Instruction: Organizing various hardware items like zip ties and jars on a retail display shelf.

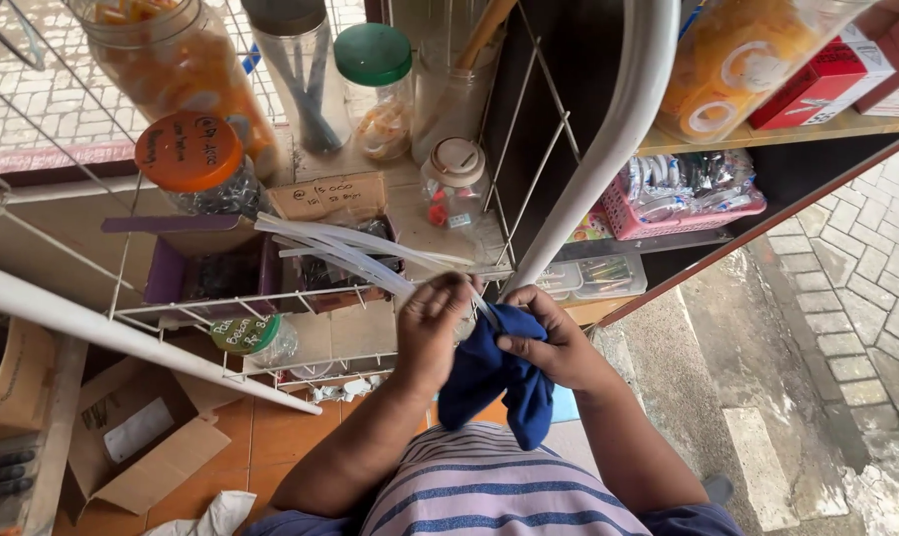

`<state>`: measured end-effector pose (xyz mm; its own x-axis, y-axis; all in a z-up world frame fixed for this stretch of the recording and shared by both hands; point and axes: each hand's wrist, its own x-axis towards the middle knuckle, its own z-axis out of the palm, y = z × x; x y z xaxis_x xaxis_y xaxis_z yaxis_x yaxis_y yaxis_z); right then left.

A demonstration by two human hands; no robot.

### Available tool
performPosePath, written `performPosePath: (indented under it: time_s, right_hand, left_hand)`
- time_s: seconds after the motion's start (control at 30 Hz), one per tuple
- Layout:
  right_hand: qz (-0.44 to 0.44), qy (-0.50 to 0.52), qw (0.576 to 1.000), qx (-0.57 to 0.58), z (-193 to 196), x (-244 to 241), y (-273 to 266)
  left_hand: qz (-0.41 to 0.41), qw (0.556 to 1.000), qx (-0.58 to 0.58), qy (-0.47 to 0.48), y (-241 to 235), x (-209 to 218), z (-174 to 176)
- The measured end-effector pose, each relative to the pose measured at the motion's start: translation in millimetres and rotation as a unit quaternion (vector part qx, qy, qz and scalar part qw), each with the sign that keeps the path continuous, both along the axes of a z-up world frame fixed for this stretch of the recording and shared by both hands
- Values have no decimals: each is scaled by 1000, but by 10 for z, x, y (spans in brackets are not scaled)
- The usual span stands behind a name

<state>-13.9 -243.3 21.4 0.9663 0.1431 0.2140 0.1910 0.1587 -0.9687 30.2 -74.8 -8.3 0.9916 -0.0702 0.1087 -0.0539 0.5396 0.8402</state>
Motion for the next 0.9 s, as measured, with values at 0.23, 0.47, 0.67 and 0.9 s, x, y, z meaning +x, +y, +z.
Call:
performPosePath:
  time_s: [0.23,0.47,0.67,0.9]
  right_hand:
    - [-33,-30,997,-70,-387,-44,-96]
    - [-67,-57,984,-156,-403,-247,-203]
    - [-94,-18,992,-87,-493,-234,-338]
    - [-41,3,996,-76,-449,-255,-218]
  left_hand:
    - [66,997,46,21,221,46,102]
    - [119,989,-83,-18,624,493,-75]
    - [-4,995,-72,-72,448,247,120]
    - [-42,971,121,-201,372,-10,291]
